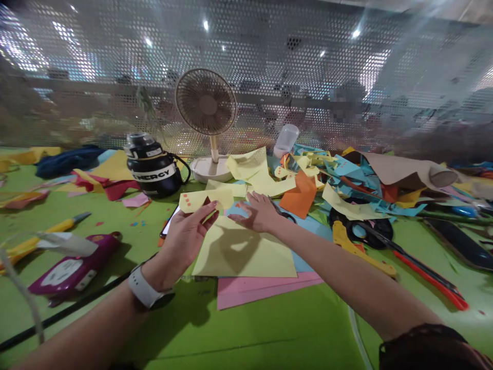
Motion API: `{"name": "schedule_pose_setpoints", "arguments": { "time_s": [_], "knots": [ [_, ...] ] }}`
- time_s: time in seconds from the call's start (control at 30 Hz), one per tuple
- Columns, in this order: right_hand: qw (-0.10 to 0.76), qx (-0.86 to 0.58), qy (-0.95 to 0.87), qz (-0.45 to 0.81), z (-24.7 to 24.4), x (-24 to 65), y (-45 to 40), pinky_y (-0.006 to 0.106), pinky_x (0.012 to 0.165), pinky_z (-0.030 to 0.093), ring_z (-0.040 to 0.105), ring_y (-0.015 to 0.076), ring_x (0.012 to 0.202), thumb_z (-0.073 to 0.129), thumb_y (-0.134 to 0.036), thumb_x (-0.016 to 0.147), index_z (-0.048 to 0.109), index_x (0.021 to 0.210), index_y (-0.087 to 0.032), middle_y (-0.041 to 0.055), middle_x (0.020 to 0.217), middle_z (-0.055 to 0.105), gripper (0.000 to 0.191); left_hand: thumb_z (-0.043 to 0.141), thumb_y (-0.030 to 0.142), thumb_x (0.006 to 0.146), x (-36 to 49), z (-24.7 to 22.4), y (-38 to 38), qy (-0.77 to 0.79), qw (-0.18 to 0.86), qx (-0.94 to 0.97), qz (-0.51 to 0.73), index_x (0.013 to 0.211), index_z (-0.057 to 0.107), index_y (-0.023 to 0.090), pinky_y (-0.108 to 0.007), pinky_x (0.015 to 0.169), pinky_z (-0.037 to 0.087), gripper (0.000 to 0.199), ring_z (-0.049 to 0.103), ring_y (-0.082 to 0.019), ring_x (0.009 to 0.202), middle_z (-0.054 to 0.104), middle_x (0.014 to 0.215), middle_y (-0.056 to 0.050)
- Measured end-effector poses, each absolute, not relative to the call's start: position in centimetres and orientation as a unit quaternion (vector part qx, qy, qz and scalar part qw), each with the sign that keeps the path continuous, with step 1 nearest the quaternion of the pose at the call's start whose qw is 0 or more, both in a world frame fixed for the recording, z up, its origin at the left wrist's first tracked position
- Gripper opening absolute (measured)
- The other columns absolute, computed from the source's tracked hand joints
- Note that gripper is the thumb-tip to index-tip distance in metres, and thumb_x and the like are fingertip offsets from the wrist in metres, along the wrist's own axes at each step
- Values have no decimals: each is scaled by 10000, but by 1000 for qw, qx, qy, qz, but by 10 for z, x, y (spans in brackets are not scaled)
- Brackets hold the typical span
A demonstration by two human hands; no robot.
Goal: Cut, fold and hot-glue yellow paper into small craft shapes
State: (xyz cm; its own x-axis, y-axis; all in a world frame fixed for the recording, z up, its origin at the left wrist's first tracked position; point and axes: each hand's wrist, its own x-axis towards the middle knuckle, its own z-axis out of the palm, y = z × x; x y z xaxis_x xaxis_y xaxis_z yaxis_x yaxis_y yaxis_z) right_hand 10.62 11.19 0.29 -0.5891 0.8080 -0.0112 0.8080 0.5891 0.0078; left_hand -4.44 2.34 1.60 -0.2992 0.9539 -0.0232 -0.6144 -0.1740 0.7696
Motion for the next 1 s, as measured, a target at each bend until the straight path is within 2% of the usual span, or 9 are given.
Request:
{"name": "schedule_pose_setpoints", "arguments": {
  "time_s": [0.2, 0.33, 0.4, 0.57, 0.73, 0.83, 0.9, 0.93, 1.0],
  "knots": [
    [-63, 438, 895, -57, 9, 117, 113, 494, 1097, 253, 310, 327, 1363, 395, -570, 895, 585, 1263, -183, 127, 1438, 430, 566, 794, 139, 599, -44, 16, 23, 358, 539, 245, 722, 828, 695, 172, -277, 775, 500, 252, 664, -156, 821, 729, 890, -35],
    [-185, 445, 813, -328, 24, 139, 108, 438, 1066, 346, 450, 251, 1288, 356, -382, 931, 629, 1201, -193, 76, 1335, 557, 427, 795, 135, 599, -43, 17, 22, 359, 544, 243, 718, 806, 691, 169, -265, 766, 501, 234, 660, -150, 829, 725, 906, -34],
    [-250, 447, 723, -463, 31, 149, 101, 406, 1036, 396, 497, 232, 1250, 331, -317, 924, 643, 1175, -165, 91, 1309, 577, 428, 801, 138, 595, -41, 16, 21, 362, 554, 238, 711, 788, 689, 168, -262, 758, 503, 225, 658, -146, 820, 724, 898, -30],
    [-306, 447, 604, -585, 38, 164, 85, 377, 1001, 444, 546, 229, 1201, 348, -255, 901, 636, 1162, -87, 162, 1288, 578, 424, 812, 138, 578, -35, 13, 18, 376, 570, 228, 694, 793, 691, 160, -260, 736, 509, 248, 654, -136, 774, 722, 856, -25],
    [-316, 460, 636, -532, 33, 168, 85, 337, 868, 508, 629, 223, 1057, 516, -360, 854, 676, 1026, -130, 147, 1146, 673, 329, 815, 123, 561, -36, 16, 20, 373, 558, 225, 706, 790, 694, 156, -243, 724, 506, 261, 652, -127, 758, 720, 815, -13],
    [-267, 508, 724, -382, 28, 159, 91, 320, 705, 505, 662, 222, 822, 617, -527, 762, 691, 786, -151, 91, 829, 726, 384, 820, 119, 546, -41, 20, 23, 356, 532, 225, 735, 755, 687, 159, -239, 726, 502, 251, 653, -127, 764, 717, 792, -6],
    [-220, 512, 792, -249, 24, 148, 95, 321, 670, 477, 639, 215, 737, 532, -636, 783, 674, 674, -162, 69, 695, 688, 506, 823, 119, 538, -43, 21, 25, 355, 519, 225, 744, 742, 681, 160, -247, 736, 502, 252, 655, -132, 769, 714, 781, -5],
    [-200, 496, 824, -187, 22, 141, 96, 330, 696, 470, 633, 219, 755, 455, -659, 820, 682, 675, -168, 75, 709, 685, 561, 822, 121, 538, -44, 21, 26, 356, 515, 227, 746, 742, 680, 160, -252, 741, 502, 252, 656, -136, 774, 714, 780, -5],
    [-162, 448, 876, -81, 16, 129, 99, 369, 814, 453, 615, 253, 917, 345, -666, 867, 723, 832, -174, 116, 914, 700, 622, 817, 128, 550, -45, 20, 26, 354, 514, 233, 746, 760, 683, 163, -261, 751, 501, 252, 660, -142, 783, 716, 795, -11]
  ]
}}
